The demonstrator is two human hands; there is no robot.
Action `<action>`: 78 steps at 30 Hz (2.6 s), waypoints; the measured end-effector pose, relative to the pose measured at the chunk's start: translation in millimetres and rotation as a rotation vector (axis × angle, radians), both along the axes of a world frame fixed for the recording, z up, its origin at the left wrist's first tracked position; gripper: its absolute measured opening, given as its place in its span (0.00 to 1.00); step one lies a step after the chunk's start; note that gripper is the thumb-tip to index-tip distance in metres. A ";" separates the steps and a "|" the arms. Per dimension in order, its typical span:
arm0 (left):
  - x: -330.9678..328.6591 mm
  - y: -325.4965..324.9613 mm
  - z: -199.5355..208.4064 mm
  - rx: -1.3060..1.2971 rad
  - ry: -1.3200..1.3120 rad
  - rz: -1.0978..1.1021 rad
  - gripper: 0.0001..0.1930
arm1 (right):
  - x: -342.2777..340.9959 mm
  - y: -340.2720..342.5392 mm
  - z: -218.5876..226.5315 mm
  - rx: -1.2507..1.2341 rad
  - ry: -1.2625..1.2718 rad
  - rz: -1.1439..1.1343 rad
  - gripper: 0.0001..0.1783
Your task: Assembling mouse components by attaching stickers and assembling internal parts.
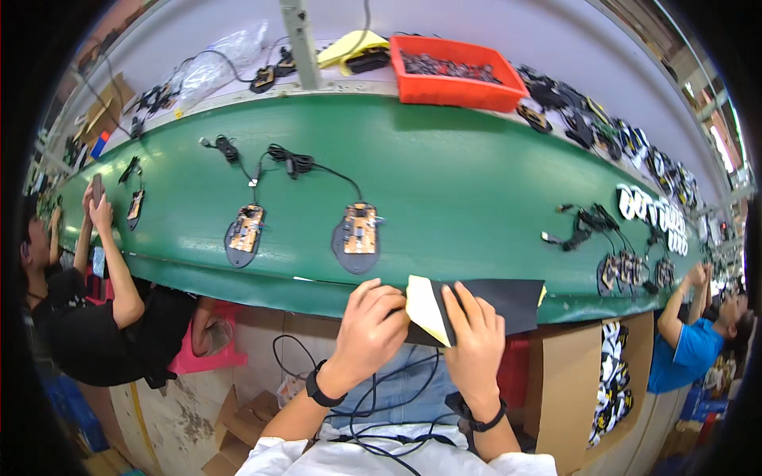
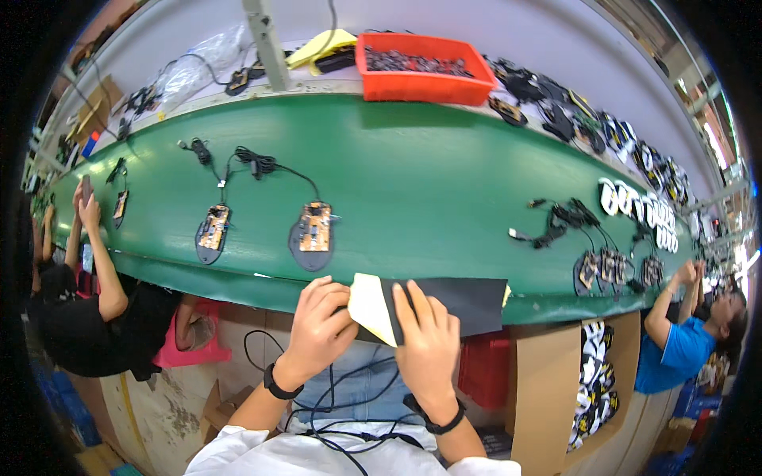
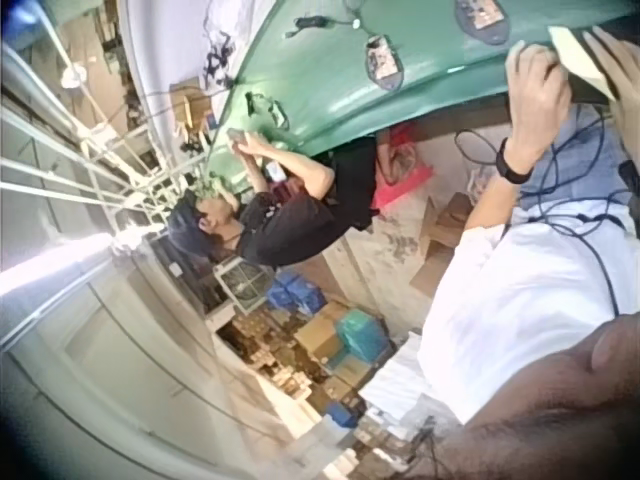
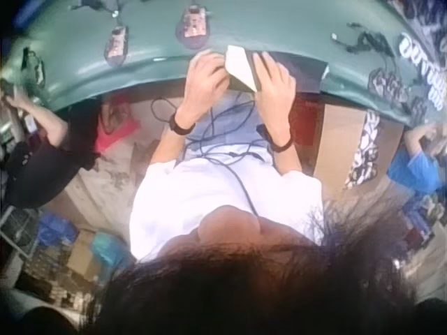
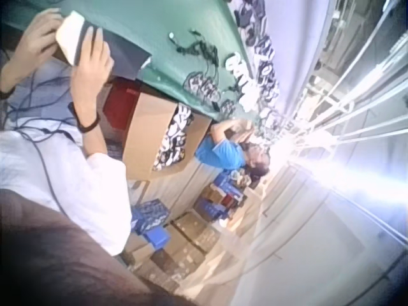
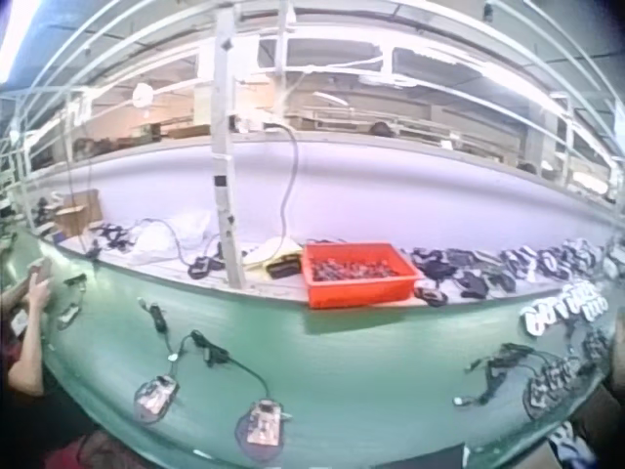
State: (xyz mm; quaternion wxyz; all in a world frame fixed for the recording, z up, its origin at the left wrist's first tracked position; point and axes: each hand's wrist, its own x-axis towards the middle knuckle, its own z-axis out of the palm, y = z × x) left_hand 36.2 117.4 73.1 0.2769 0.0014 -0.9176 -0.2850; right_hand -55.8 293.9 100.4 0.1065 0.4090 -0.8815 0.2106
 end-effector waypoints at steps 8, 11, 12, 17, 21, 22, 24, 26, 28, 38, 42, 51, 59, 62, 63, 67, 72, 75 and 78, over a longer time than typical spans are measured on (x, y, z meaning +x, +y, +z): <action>7.4 20.3 28.7 0.351 -0.231 -0.044 0.43 | 13.4 -16.5 -3.1 -0.144 -0.338 0.174 0.37; 13.5 21.0 23.7 0.281 -0.255 -0.049 0.42 | 6.0 -7.2 5.2 -0.181 -0.474 0.319 0.43; 18.8 24.2 19.0 0.270 -0.231 0.020 0.34 | 3.0 -3.9 7.2 -0.240 -0.534 0.435 0.47; 24.1 36.1 -8.7 0.582 -0.179 0.276 0.24 | -28.5 16.5 16.5 -0.250 -0.464 0.474 0.43; 15.1 33.6 -6.8 0.658 -0.070 0.375 0.27 | -50.5 35.6 21.2 -0.150 -0.273 0.274 0.27; 12.6 35.2 -2.5 0.713 -0.090 0.385 0.25 | -49.5 43.9 17.4 -0.172 -0.286 0.213 0.25; 9.4 37.4 1.2 0.790 -0.083 0.413 0.21 | -42.9 58.3 8.9 -0.240 -0.309 0.079 0.21; 7.7 37.0 -2.7 0.795 -0.048 0.433 0.21 | -28.7 74.1 -8.8 -0.366 -0.318 -0.121 0.19; 4.2 37.6 -3.2 0.801 -0.003 0.441 0.21 | -14.5 94.2 -26.2 -0.480 -0.418 -0.298 0.15; 17.7 22.4 -3.3 0.914 -0.068 0.339 0.17 | 25.5 109.1 -53.0 -0.842 -1.375 -0.244 0.12; 6.1 32.5 7.3 1.059 0.095 0.199 0.44 | 67.8 116.0 -69.2 -0.897 -1.654 -0.084 0.16; 25.0 14.2 -2.4 0.844 -0.031 0.181 0.32 | 29.3 92.2 -14.3 -0.482 -1.176 0.061 0.24; 26.8 5.6 -7.3 0.821 -0.025 0.180 0.32 | -2.7 -11.1 -7.6 -0.587 -1.004 0.159 0.33; 25.3 7.9 -9.3 0.785 -0.013 0.200 0.33 | -5.6 -23.2 -14.4 -0.654 -1.080 0.162 0.30; 26.2 8.8 -8.8 0.840 -0.005 0.192 0.34 | -4.9 -24.3 -18.7 -0.701 -1.053 0.169 0.28; 31.4 11.2 -16.0 0.618 -0.028 0.205 0.43 | -11.6 -30.5 -25.8 -0.620 -0.826 0.164 0.10; 44.5 14.3 -20.3 0.246 -0.011 0.166 0.48 | -37.3 -42.9 -19.0 -0.595 -0.913 0.289 0.06; 50.9 11.0 -20.0 0.344 0.028 0.178 0.47 | -44.5 -57.6 -3.6 -0.482 -0.877 0.354 0.06; 51.9 13.3 -13.2 0.422 0.019 0.258 0.43 | -29.0 -53.7 -2.6 -0.544 -0.897 0.332 0.07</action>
